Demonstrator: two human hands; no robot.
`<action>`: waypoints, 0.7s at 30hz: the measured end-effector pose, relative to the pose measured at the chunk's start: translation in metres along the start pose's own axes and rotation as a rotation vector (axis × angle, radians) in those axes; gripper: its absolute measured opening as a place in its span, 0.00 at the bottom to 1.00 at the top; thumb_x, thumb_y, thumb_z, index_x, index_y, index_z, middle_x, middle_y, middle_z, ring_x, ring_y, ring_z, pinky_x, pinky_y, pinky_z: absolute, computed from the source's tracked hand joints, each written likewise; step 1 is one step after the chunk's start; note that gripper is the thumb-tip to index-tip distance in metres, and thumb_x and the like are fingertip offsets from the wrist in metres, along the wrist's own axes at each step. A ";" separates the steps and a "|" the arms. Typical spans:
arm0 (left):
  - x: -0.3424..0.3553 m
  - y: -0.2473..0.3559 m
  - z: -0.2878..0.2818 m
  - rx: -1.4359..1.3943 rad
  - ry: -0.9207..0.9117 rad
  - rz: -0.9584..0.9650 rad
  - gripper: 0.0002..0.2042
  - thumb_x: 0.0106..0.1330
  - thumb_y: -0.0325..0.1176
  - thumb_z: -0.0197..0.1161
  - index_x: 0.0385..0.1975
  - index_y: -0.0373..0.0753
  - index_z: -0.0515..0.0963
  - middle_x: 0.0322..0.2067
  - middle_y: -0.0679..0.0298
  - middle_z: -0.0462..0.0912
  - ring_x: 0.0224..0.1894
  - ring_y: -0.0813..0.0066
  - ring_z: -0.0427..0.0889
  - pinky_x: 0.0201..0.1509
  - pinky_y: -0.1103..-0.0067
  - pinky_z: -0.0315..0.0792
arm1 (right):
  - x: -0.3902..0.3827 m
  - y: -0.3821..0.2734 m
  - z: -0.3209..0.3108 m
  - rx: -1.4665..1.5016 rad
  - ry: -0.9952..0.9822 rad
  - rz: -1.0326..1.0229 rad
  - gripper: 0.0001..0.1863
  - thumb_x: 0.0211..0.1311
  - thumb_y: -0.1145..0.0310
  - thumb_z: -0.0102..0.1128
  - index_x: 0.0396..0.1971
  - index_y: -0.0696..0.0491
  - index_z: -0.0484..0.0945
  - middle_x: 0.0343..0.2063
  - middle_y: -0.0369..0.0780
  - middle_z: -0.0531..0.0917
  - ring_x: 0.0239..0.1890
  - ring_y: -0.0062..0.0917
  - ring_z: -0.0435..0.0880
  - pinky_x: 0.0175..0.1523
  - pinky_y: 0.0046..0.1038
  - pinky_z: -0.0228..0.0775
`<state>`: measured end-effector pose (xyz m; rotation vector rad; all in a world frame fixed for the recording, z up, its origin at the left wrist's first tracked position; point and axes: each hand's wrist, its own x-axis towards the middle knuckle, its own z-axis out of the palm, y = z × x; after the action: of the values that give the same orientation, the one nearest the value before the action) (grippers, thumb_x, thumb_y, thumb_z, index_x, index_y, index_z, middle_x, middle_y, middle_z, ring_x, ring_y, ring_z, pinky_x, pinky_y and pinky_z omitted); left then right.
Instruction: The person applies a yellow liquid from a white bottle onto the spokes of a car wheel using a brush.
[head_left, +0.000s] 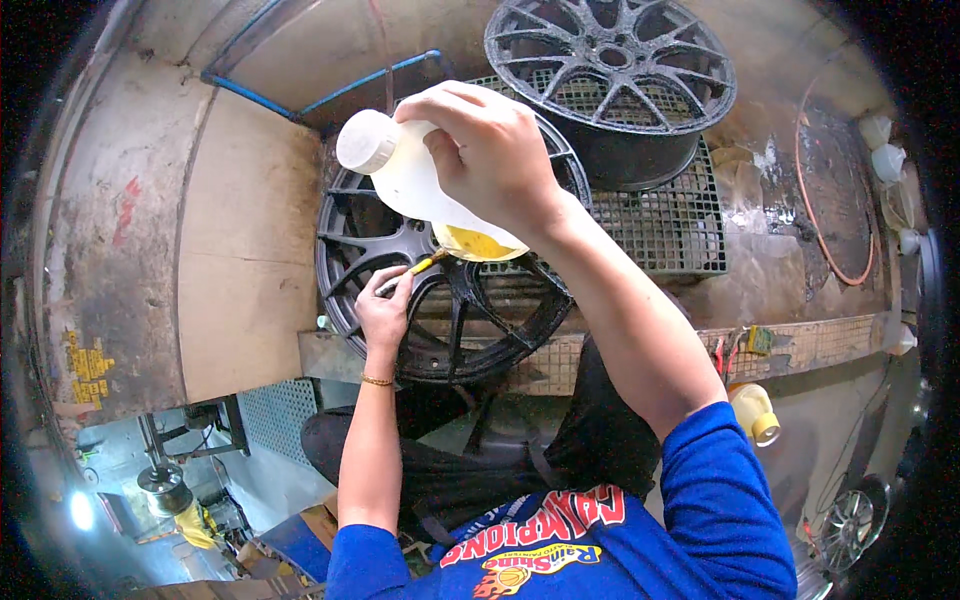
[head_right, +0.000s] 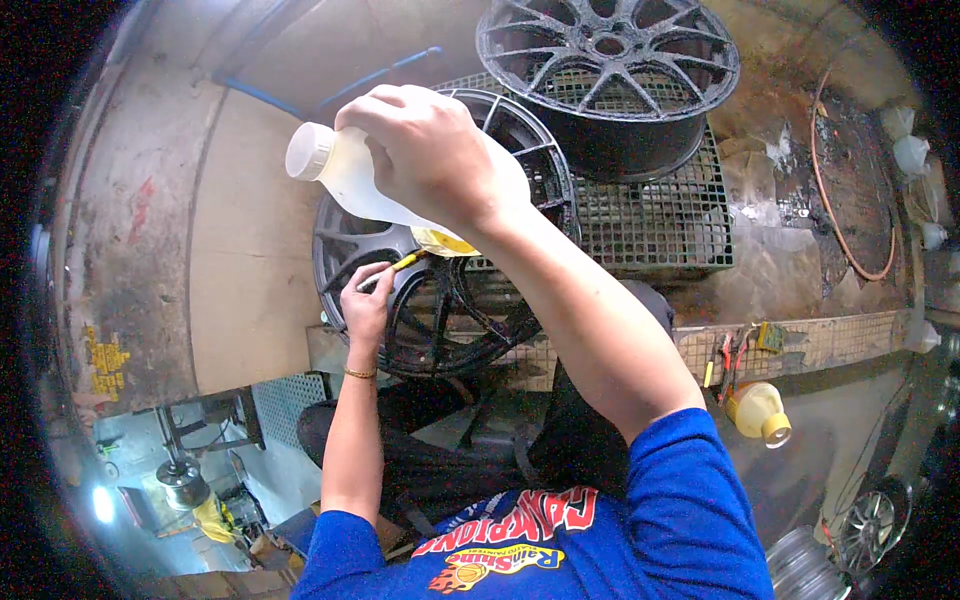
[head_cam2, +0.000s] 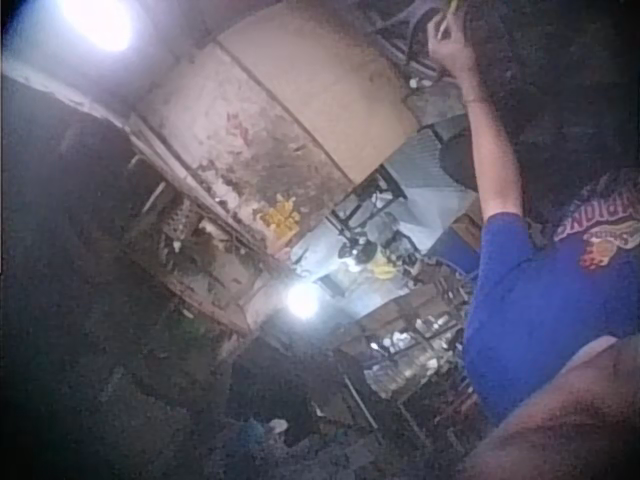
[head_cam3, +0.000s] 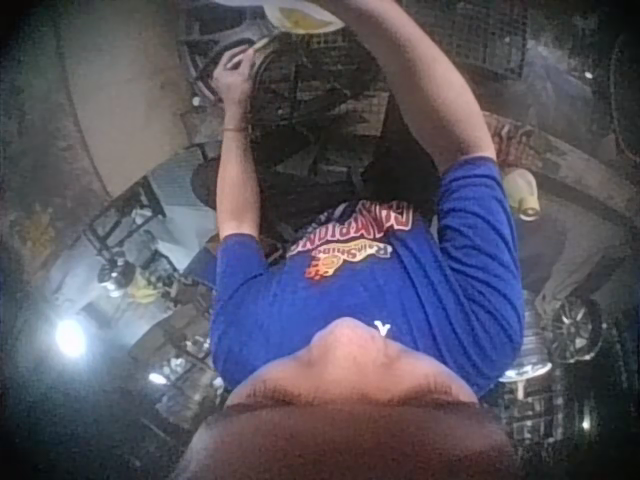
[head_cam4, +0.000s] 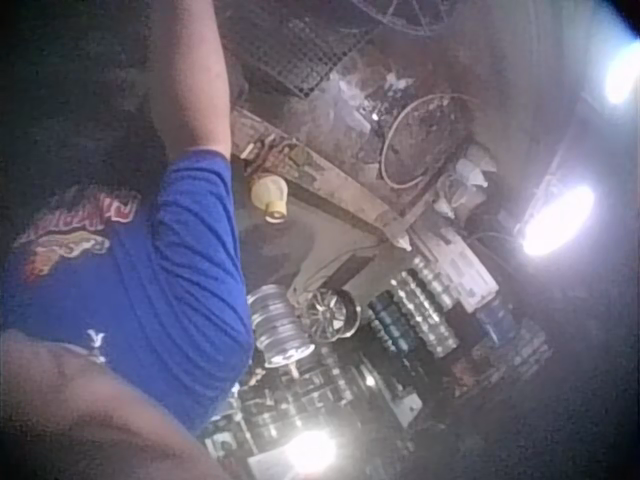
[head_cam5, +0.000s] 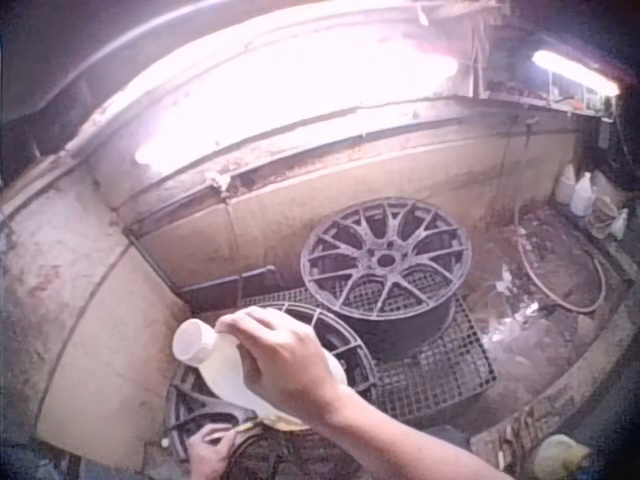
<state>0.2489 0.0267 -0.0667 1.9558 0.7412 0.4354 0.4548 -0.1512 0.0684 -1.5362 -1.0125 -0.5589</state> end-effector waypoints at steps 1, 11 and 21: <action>0.000 0.002 0.002 0.027 -0.022 0.038 0.08 0.65 0.30 0.68 0.38 0.33 0.84 0.29 0.67 0.85 0.31 0.85 0.79 0.36 0.85 0.74 | -0.001 0.001 -0.001 -0.002 0.010 -0.002 0.13 0.50 0.78 0.57 0.37 0.52 0.81 0.36 0.43 0.85 0.43 0.40 0.84 0.50 0.38 0.78; -0.099 0.038 -0.067 0.112 -0.196 0.042 0.06 0.56 0.20 0.69 0.33 0.32 0.84 0.34 0.59 0.86 0.39 0.74 0.84 0.47 0.78 0.76 | -0.006 0.007 0.000 -0.023 0.047 -0.031 0.15 0.48 0.81 0.60 0.38 0.50 0.80 0.33 0.39 0.84 0.36 0.38 0.85 0.41 0.34 0.79; -0.100 0.091 -0.007 0.024 -0.284 0.194 0.09 0.52 0.19 0.70 0.34 0.33 0.84 0.37 0.57 0.86 0.42 0.69 0.86 0.49 0.76 0.78 | -0.005 -0.001 0.000 -0.009 -0.013 0.011 0.14 0.50 0.78 0.58 0.38 0.51 0.82 0.36 0.41 0.85 0.41 0.40 0.84 0.48 0.38 0.78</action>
<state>0.1982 -0.0667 0.0171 2.0662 0.3787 0.2557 0.4515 -0.1528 0.0654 -1.5540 -1.0121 -0.5479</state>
